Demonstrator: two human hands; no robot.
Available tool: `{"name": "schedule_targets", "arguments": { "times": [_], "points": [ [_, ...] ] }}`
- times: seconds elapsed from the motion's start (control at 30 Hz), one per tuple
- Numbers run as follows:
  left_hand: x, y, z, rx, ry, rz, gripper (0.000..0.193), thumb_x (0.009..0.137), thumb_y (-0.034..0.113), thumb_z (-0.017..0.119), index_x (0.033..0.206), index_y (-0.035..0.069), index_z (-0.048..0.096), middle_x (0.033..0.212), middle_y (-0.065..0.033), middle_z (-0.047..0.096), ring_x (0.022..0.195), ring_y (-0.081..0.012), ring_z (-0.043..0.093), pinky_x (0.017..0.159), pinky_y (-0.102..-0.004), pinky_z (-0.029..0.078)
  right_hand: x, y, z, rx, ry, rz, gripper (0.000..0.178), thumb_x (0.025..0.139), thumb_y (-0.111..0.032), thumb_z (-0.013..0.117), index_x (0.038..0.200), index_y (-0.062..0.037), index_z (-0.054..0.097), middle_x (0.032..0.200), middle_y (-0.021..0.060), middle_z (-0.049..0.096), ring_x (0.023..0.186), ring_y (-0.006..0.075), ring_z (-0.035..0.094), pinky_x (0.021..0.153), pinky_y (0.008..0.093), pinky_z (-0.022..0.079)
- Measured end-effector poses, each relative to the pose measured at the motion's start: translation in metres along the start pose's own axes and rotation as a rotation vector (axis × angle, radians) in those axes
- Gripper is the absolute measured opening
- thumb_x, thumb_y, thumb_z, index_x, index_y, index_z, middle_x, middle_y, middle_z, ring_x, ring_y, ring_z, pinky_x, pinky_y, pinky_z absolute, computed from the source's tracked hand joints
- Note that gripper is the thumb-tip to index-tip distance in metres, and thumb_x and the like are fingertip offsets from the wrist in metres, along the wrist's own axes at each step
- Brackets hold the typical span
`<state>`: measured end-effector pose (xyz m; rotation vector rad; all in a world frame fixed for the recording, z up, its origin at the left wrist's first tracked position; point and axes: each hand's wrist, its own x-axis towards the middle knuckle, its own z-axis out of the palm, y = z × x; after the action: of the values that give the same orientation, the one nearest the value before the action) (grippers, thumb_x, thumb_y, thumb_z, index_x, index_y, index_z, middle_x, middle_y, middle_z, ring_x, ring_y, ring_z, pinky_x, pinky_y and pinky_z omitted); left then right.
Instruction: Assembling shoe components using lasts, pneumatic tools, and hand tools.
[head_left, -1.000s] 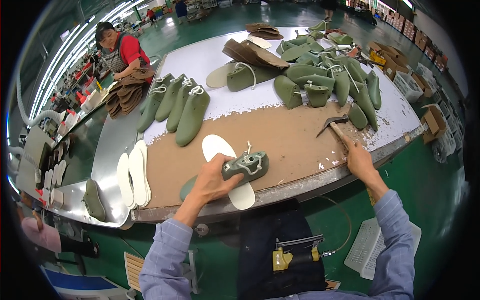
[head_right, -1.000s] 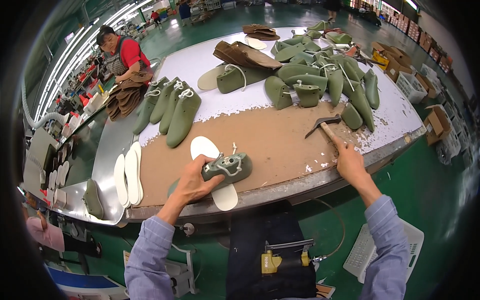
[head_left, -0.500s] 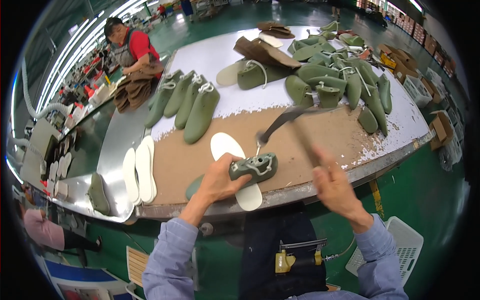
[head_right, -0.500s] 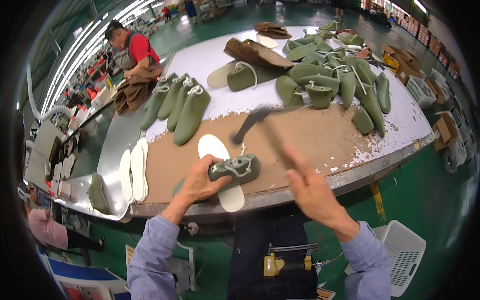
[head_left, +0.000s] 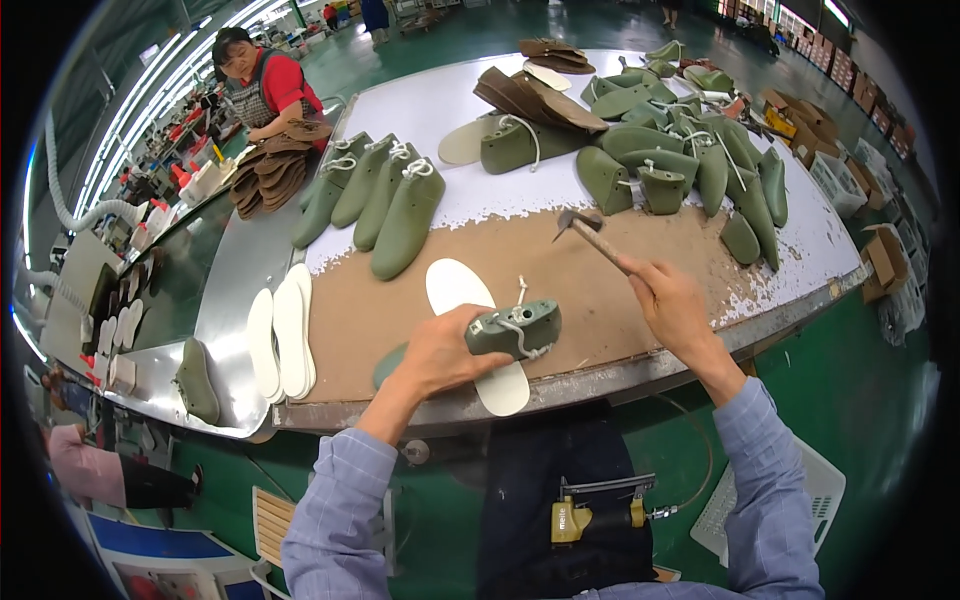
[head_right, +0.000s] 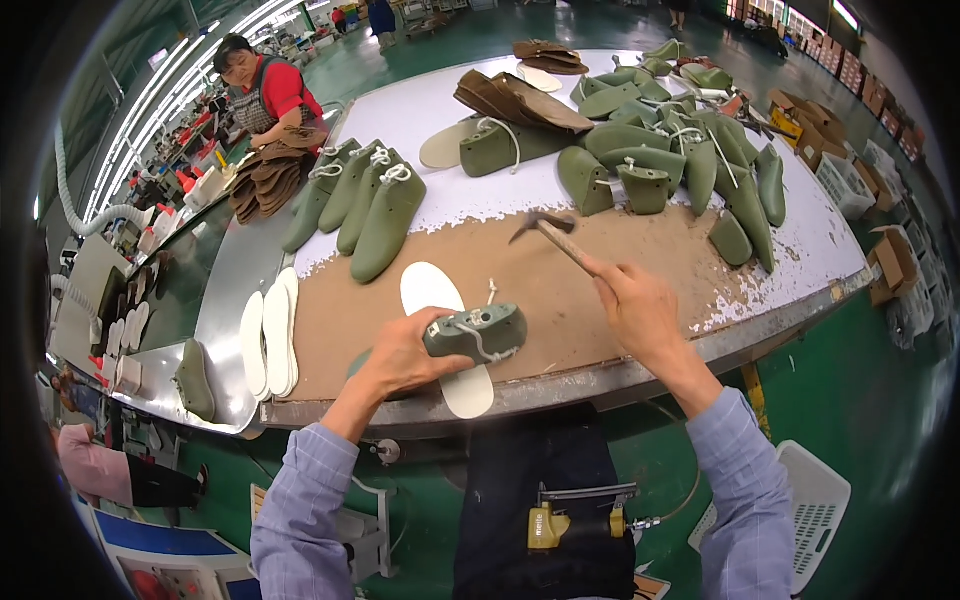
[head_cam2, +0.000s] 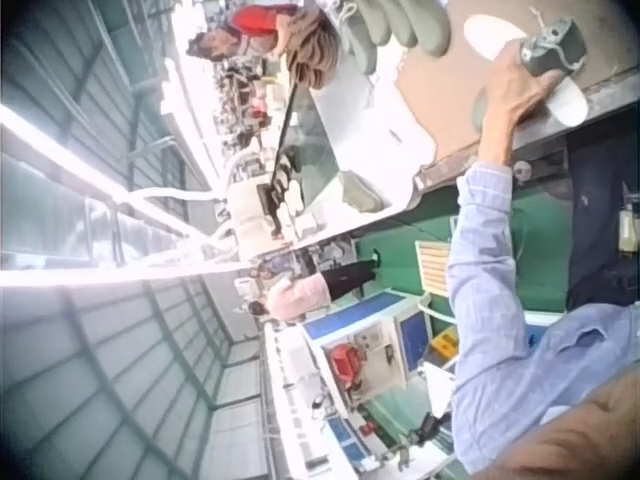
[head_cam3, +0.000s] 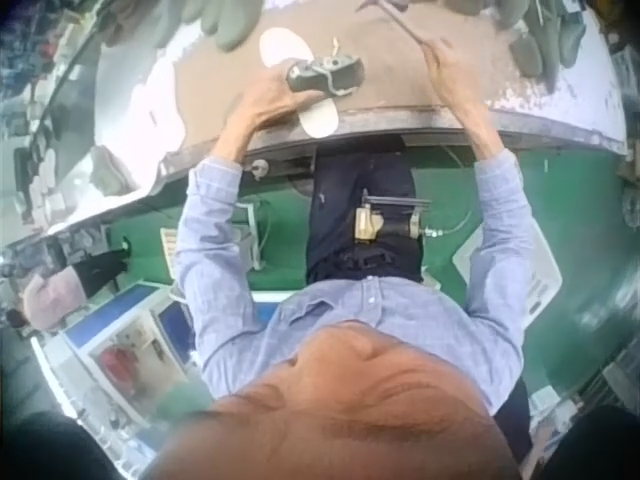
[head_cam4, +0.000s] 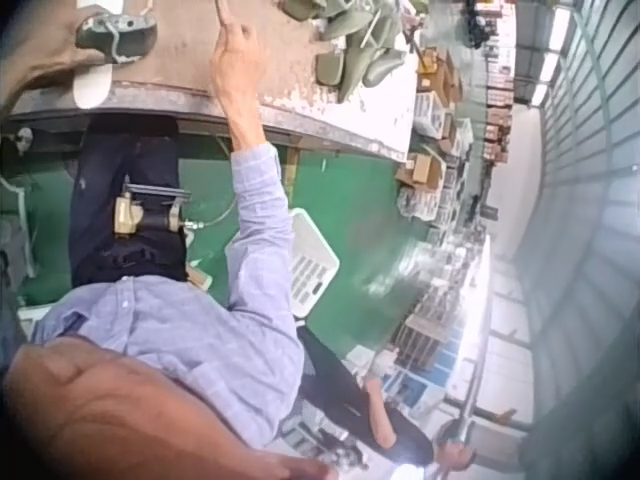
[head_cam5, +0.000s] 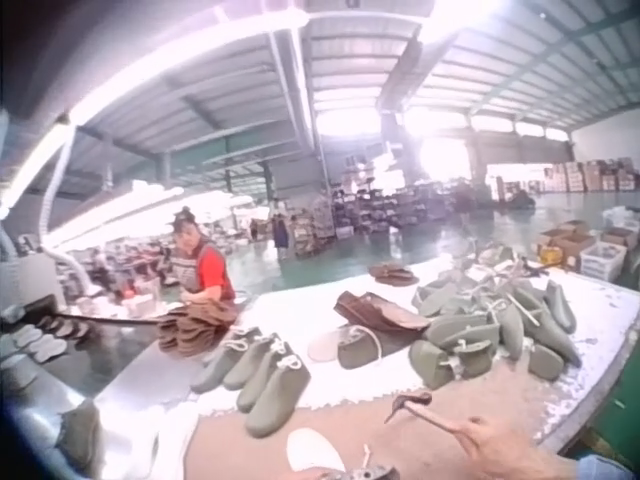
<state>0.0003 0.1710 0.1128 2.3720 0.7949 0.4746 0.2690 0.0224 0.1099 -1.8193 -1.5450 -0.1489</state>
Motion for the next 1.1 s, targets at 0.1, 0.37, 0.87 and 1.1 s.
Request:
{"name": "schedule_targets", "arguments": {
  "times": [0.1,0.37,0.87,1.1],
  "points": [
    [0.001,0.003,-0.005,0.011,-0.159,-0.063,0.050,0.069,0.032,0.079,0.110,0.010,0.063,0.102,-0.0110,0.067,0.095,-0.0315,0.063,0.083,-0.0389,0.051,0.021,-0.015,0.014,-0.031,0.088,-0.111,0.023,0.089,-0.010,0.058,0.110,-0.0089,0.064,0.104,0.0155,0.065,0.081,0.0382,0.062,0.070,0.0445,0.049],
    [-0.024,-0.018,-0.032,0.195,-0.269,0.521,0.058,0.063,0.012,0.078,0.117,0.014,0.058,0.125,-0.0027,0.059,0.119,-0.0271,0.052,0.100,-0.0466,0.040,0.033,-0.068,0.101,0.108,-0.611,0.271,0.043,0.090,-0.038,0.055,0.086,0.0021,0.069,0.087,0.0203,0.067,0.080,0.0370,0.065,0.073,0.0448,0.051],
    [-0.097,-0.051,0.000,0.318,0.153,0.674,0.050,0.073,0.002,0.067,0.119,0.017,0.056,0.132,-0.0006,0.055,0.127,-0.0285,0.046,0.112,-0.0561,0.021,0.044,-0.134,0.121,-0.253,-0.865,0.098,0.033,0.078,-0.027,0.068,0.104,-0.0065,0.070,0.105,0.0119,0.069,0.098,0.0246,0.067,0.080,0.0357,0.054],
    [-0.102,-0.054,-0.002,0.279,0.137,0.677,0.051,0.071,0.000,0.066,0.119,0.016,0.058,0.131,-0.0021,0.055,0.127,-0.0292,0.046,0.112,-0.0580,0.020,0.044,-0.144,0.115,-0.302,-0.976,0.167,0.030,0.080,-0.022,0.063,0.106,-0.0088,0.070,0.109,0.0088,0.069,0.099,0.0228,0.067,0.079,0.0349,0.054]
  ]
}}
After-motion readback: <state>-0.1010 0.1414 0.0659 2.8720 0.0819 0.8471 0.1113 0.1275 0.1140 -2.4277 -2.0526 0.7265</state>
